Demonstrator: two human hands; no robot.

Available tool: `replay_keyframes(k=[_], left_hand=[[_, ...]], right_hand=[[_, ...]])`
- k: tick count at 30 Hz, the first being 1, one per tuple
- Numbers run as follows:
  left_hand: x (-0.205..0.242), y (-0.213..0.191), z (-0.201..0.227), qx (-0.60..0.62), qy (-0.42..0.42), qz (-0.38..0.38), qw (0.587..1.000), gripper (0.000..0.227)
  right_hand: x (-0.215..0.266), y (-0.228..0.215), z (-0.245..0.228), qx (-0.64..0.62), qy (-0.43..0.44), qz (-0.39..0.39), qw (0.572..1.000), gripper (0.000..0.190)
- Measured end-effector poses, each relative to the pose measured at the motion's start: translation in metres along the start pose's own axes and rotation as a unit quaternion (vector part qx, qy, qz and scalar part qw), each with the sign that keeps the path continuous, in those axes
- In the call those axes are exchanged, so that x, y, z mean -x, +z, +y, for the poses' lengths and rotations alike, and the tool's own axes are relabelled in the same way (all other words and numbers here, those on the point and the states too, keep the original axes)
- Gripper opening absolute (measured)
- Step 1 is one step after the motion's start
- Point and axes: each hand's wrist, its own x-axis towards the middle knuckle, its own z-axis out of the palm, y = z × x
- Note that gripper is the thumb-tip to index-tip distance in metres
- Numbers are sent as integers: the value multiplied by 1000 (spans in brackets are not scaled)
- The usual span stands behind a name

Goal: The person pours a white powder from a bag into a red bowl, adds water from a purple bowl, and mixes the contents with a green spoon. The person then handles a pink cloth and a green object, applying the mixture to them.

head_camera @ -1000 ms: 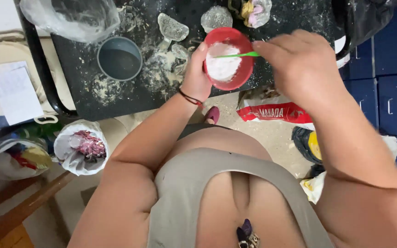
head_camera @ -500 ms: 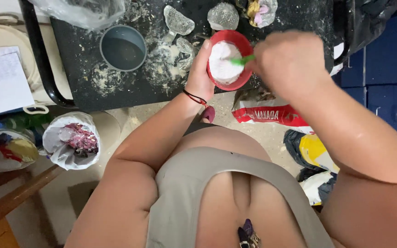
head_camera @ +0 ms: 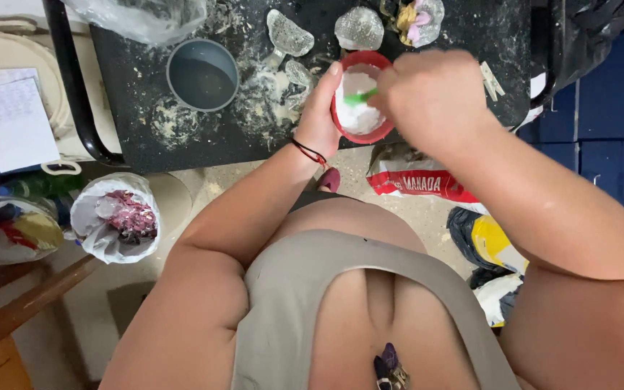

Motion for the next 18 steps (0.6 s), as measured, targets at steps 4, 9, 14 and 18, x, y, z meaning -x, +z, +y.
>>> replay_keyframes(k=[4,9,14,18], left_hand=[[3,0,13,-23,17,-16,999,61],[-11,-9,8,-36,15,80,996,59],[-5,-9,15,-27,-7,41,999,65],[-8,-11,23,-19,7,60,998,57]], right_hand=[[-6,8,15,46,39,-39,997,36],[-2,5,-8,-11,-10,57,998,43],[-19,3,8,25,38,-81,996,54],[-1,2,-7,-13,-8,38,999,24]])
